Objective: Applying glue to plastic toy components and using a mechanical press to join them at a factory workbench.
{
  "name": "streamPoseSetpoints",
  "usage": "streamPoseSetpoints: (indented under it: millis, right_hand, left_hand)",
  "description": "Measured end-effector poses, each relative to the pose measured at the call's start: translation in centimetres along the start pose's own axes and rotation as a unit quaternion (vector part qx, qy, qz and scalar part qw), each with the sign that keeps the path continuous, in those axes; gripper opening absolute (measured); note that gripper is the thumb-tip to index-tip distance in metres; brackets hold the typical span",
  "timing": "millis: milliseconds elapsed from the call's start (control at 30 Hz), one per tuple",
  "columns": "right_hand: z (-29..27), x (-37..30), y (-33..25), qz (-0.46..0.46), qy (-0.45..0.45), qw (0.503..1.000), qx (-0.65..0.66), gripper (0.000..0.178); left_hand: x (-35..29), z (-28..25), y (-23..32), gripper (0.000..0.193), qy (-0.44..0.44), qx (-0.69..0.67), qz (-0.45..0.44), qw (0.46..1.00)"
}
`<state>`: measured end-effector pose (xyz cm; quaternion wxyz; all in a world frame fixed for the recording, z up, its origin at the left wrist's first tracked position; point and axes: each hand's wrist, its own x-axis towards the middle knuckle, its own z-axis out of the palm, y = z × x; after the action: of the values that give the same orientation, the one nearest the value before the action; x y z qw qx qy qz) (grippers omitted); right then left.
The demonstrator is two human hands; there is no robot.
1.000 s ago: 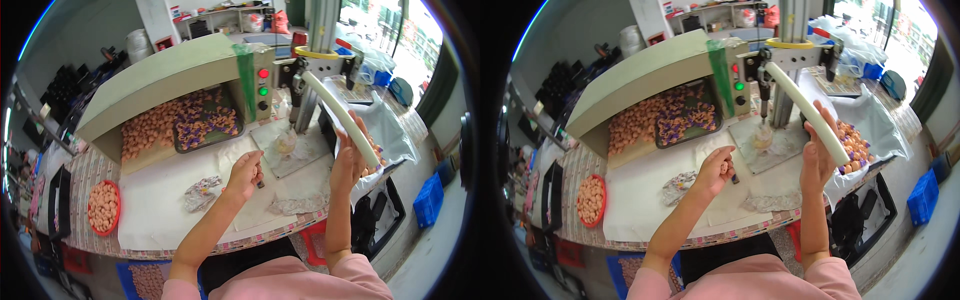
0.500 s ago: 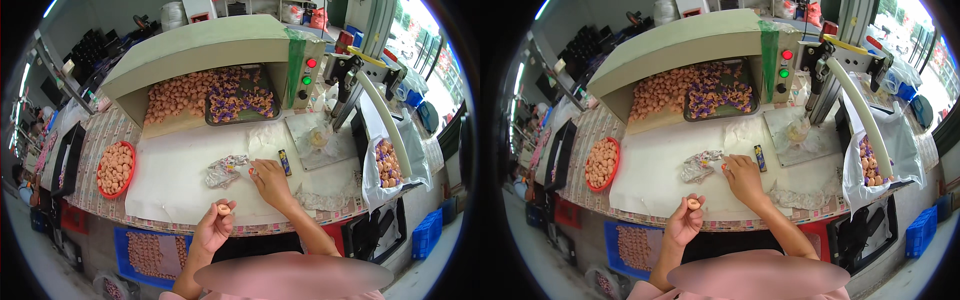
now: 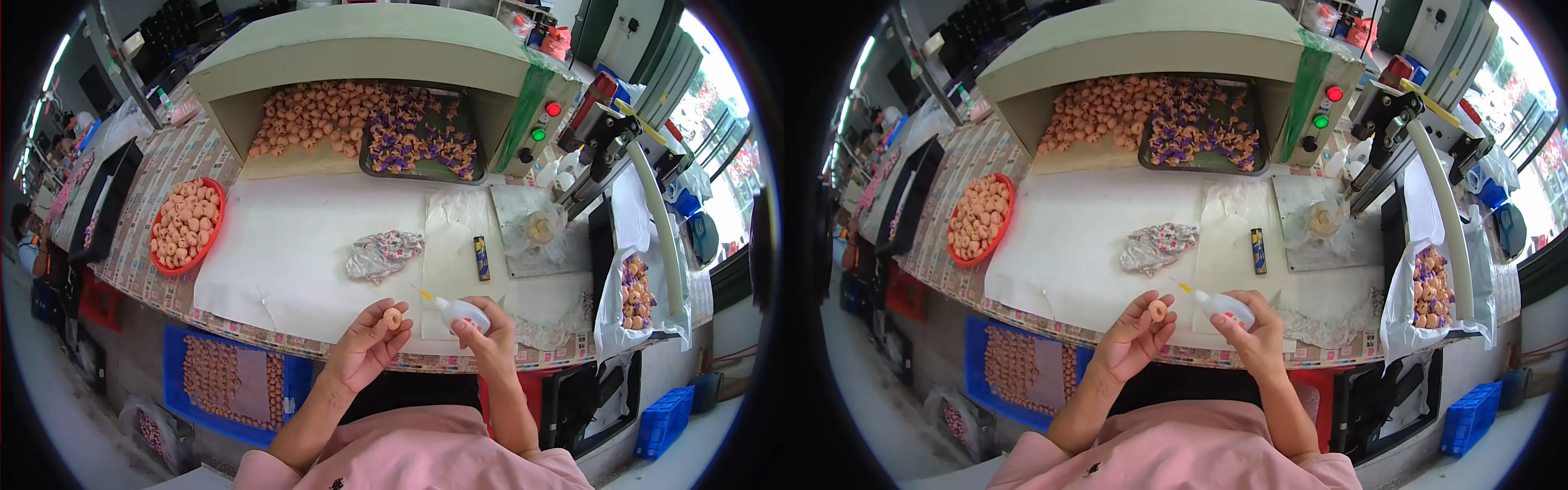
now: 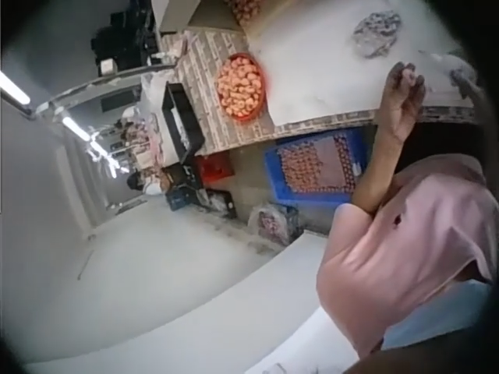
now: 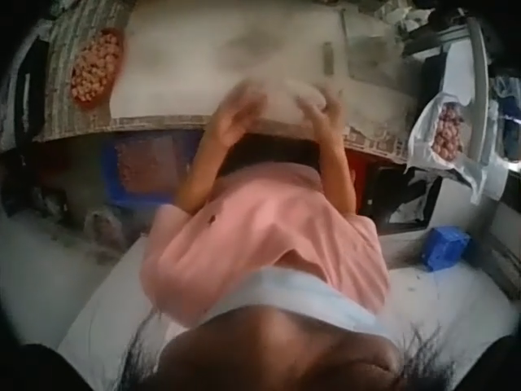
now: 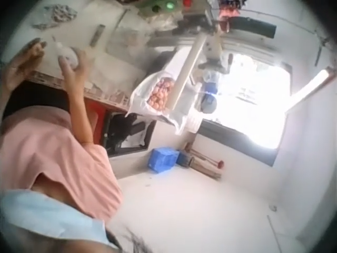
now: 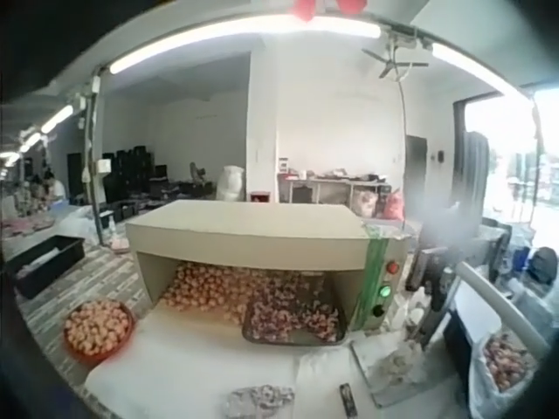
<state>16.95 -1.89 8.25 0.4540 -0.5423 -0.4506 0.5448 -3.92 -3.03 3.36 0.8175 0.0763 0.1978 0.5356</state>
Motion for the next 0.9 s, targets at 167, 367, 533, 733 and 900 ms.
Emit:
streamPoseSetpoints:
  millis: [167, 367, 533, 733, 900]
  right_hand:
    - [0.1, -1.4, 1.8, -0.114, 0.055, 0.992, -0.002, 0.030]
    - [0.3, -1.2, 2.7, -0.296, 0.083, 0.940, -0.149, 0.036]
    - [0.6, -1.0, 2.7, -0.315, 0.077, 0.927, -0.188, 0.041]
    - [0.9, -0.9, 2.9, -0.299, 0.077, 0.934, -0.181, 0.042]
    - [0.7, -0.9, 3.3, -0.283, 0.091, 0.939, -0.171, 0.041]
  left_hand:
    - [0.8, -0.7, -0.7, 0.036, 0.005, 0.009, -0.007, 1.000]
    - [1.2, -1.1, -1.3, 0.034, 0.014, 0.048, -0.019, 0.999]
    - [1.4, -1.3, -1.4, 0.032, 0.001, 0.052, 0.000, 0.999]
    - [1.5, -1.7, -1.3, 0.030, 0.009, 0.049, -0.003, 0.999]
    - [1.6, -1.5, -1.3, 0.029, 0.007, 0.050, 0.000, 0.999]
